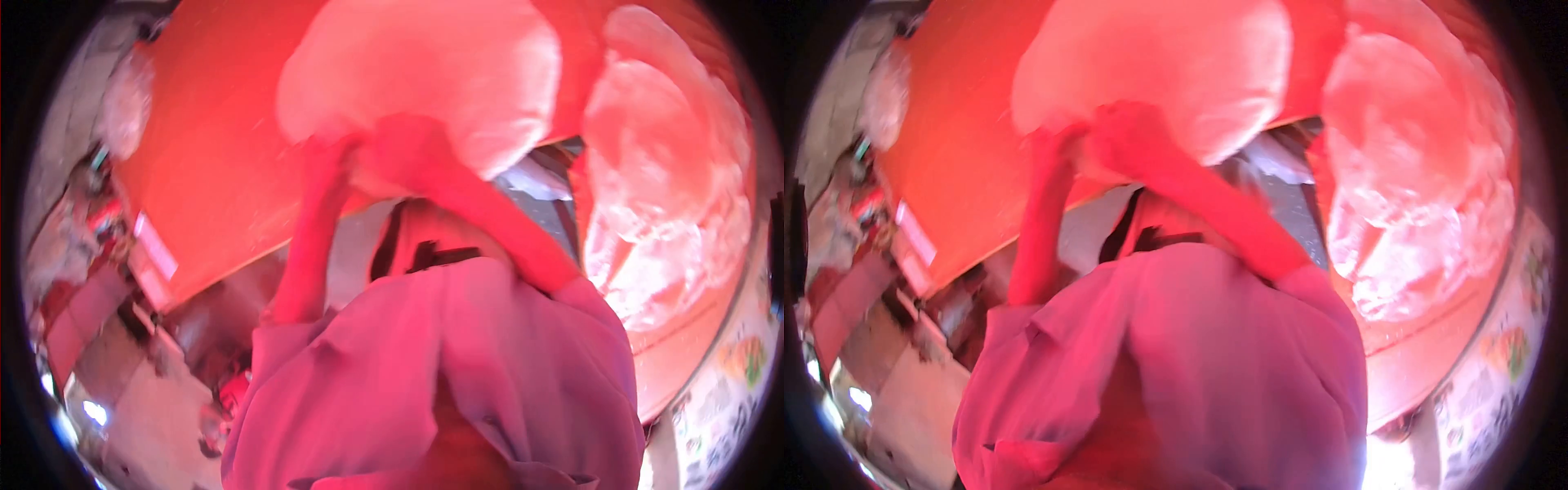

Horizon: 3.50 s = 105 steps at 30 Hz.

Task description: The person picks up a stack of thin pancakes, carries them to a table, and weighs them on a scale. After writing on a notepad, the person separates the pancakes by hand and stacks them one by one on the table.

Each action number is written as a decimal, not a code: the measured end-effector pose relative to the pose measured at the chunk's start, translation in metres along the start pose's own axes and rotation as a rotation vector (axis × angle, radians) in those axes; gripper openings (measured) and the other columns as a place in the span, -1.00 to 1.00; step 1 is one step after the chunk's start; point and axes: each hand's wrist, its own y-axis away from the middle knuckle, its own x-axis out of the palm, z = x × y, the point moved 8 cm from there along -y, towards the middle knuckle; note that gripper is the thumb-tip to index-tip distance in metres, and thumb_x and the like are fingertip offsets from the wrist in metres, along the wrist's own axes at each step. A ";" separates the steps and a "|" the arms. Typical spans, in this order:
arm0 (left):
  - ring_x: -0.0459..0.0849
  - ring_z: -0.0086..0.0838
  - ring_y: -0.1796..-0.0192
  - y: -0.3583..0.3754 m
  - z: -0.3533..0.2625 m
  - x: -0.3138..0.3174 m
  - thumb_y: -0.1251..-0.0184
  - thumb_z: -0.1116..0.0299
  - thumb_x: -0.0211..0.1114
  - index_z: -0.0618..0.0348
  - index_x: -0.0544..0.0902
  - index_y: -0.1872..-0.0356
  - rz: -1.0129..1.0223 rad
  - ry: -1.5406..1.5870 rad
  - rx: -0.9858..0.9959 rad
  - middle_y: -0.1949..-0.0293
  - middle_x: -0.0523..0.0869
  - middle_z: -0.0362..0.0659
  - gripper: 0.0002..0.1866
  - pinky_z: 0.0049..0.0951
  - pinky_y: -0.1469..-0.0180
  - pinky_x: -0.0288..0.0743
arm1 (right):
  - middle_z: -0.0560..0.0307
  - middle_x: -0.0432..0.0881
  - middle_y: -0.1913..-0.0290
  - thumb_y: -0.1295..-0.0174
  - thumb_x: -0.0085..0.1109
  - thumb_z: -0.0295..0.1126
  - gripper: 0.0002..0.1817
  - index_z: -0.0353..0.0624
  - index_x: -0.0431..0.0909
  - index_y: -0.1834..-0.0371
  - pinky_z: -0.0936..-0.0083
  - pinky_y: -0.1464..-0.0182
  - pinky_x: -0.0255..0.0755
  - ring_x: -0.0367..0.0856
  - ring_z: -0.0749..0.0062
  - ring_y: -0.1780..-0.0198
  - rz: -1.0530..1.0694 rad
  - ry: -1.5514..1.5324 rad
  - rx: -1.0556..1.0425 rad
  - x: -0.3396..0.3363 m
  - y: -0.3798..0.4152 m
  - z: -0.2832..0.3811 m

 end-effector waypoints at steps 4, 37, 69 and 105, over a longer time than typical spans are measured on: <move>0.59 -0.48 0.16 0.006 0.049 0.007 -0.23 0.47 0.12 0.33 0.65 0.22 -0.149 0.671 -0.095 0.13 0.64 -0.18 -0.80 -0.50 0.17 0.47 | -0.04 0.60 0.47 0.02 0.10 -0.22 -0.72 -0.25 0.53 0.45 0.21 0.35 0.48 0.63 0.10 0.38 -0.209 0.017 -0.031 -0.018 0.009 -0.002; 0.52 -0.36 -0.10 0.008 0.064 0.025 -0.25 0.40 0.23 0.27 0.38 -0.20 -0.172 1.125 -0.557 -0.08 0.53 -0.09 -0.51 -0.39 -0.06 0.49 | 0.11 0.62 0.07 -0.26 0.06 -0.56 -0.72 -0.30 0.50 -0.05 0.54 0.01 0.53 0.60 0.42 0.04 -0.901 -1.156 0.363 -0.582 0.337 -0.430; 0.58 -0.46 0.13 0.017 -0.055 0.007 -0.19 0.54 0.21 0.22 0.39 -0.27 -0.236 0.692 -0.414 -0.02 0.59 -0.10 -0.45 -0.53 0.19 0.44 | -0.03 0.67 0.31 0.00 0.26 -0.26 -0.70 -0.23 0.64 0.25 0.35 0.21 0.49 0.67 0.24 0.26 -0.045 -0.702 0.035 -0.051 0.014 -0.068; 0.49 -0.30 -0.18 0.021 0.043 0.042 -0.25 0.52 0.22 0.22 0.36 -0.22 -0.155 1.188 -0.365 -0.15 0.48 -0.12 -0.51 -0.23 -0.16 0.48 | 0.07 0.63 0.27 -0.26 0.07 -0.41 -0.90 -0.17 0.56 0.27 0.38 0.15 0.56 0.62 0.40 0.21 -0.678 -1.198 0.176 -0.507 0.106 -0.282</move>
